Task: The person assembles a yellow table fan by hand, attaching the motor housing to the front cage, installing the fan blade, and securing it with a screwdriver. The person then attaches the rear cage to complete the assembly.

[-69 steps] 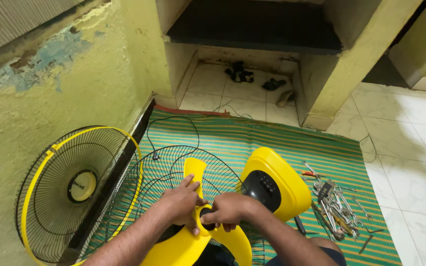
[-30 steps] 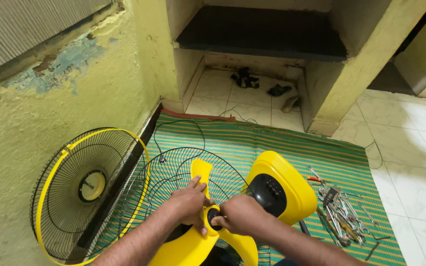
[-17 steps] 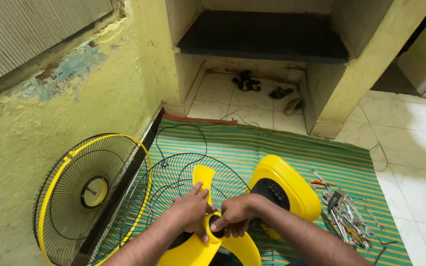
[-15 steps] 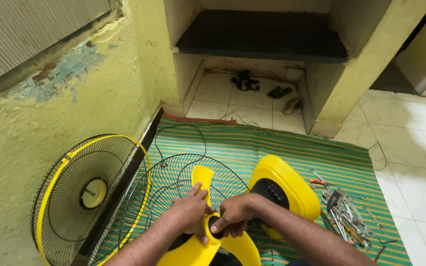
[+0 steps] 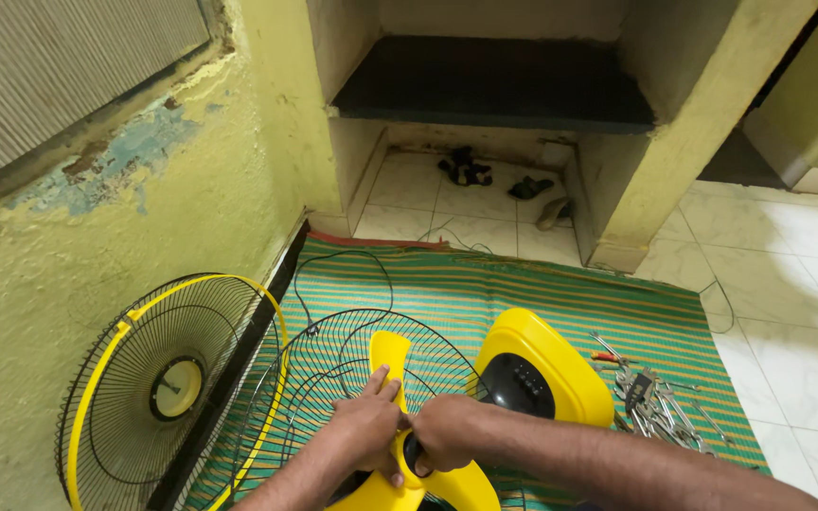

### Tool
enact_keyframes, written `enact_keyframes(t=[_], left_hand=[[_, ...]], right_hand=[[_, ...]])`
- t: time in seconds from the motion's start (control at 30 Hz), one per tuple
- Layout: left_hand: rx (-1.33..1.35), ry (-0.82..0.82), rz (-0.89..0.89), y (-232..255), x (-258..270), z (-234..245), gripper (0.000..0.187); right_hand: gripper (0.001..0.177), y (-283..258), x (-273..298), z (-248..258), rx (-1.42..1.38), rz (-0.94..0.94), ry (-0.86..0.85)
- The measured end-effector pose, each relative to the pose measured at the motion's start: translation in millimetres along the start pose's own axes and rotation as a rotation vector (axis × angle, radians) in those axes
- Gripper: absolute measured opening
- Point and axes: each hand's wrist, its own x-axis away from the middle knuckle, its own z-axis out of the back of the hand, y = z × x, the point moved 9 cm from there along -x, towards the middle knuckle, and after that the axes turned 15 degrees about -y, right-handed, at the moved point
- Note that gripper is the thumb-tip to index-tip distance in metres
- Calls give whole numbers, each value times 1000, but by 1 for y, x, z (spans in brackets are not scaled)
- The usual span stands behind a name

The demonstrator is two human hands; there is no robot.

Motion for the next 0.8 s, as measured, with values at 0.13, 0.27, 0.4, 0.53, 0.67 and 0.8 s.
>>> enact_keyframes(t=[0.13,0.27,0.4,0.53,0.67,0.8], left_hand=[[26,41,-18,1,1,0,91],[1,56,-27,4,1,-2,87],[-22,16,1,8,0,-2,89],[-4,27,16,7,0,1,101],[-9,15,18,10,-1,4,104],[-24,29,-9,13,0,1,102]], right_hand=[[19,-13,-12,-17,269,52,-15],[17,-25,0,-15,346,59,196],[34,-13,16,-8,232,41,153],[67,24,11,-14,-185,-55,-70],[72,34,2,-46,-736,2,-289],[62,38,-7,-67,-968,-12,-430]])
